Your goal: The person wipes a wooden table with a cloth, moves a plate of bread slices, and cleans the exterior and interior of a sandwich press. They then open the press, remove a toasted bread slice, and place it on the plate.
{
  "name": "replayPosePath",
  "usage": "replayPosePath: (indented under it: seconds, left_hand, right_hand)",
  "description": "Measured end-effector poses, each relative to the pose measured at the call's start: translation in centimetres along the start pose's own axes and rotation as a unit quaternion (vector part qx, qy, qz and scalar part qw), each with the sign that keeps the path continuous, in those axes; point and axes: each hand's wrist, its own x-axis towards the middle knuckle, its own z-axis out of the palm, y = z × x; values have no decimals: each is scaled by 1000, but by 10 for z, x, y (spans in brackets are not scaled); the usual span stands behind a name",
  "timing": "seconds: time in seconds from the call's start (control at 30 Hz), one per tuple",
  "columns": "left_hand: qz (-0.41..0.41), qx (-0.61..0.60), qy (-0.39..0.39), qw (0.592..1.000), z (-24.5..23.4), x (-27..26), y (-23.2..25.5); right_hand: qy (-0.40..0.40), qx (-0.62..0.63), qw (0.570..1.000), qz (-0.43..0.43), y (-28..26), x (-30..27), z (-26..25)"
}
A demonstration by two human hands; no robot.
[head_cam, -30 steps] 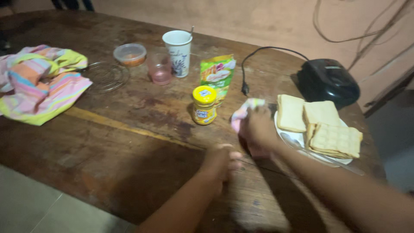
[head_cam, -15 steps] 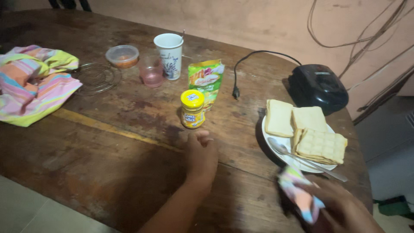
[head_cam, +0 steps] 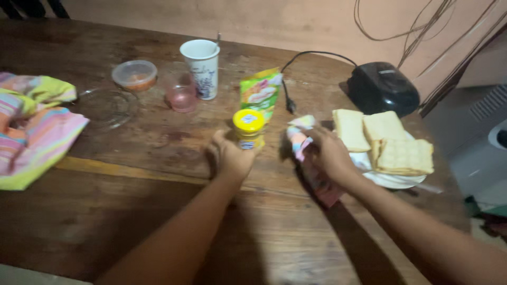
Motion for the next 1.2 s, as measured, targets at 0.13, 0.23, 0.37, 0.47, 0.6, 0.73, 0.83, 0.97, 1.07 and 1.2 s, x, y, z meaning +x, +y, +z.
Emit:
replayPosePath:
  seconds: [0.13, 0.23, 0.37, 0.47, 0.6, 0.73, 0.83, 0.97, 1.07, 1.2]
  left_hand:
    - [30, 88, -269, 959, -44, 47, 5]
    - [30, 80, -404, 911, -54, 73, 14]
    - [41, 116, -462, 878, -52, 100, 18]
    - [92, 103, -455, 880, -43, 107, 13]
    - [137, 81, -415, 896, -20, 99, 11]
    - [122, -45, -434, 892, -4, 91, 14]
    - [120, -94, -456, 877, 8, 86, 22]
    - [174, 15, -424, 889, 35, 82, 42]
    - [181, 21, -431, 884, 61, 76, 53]
    - [194, 91, -422, 881, 98, 73, 59]
  right_hand:
    - [-8, -76, 994, 78, -43, -21, 32]
    - [-149, 61, 962, 222, -82, -79, 36]
    - [-32, -1, 962, 272, -82, -122, -16]
    - [-10, -69, 871, 487, -54, -152, -68]
    - [23, -221, 877, 425, -75, -183, -42]
    - [158, -111, 951, 240, -171, -168, 49]
    - [121, 223, 907, 335, -191, -152, 46]
    - [102, -81, 936, 326, -87, -159, -43]
    - [91, -218, 893, 384, -36, -194, -68]
    - [74, -310, 863, 392, -64, -193, 0]
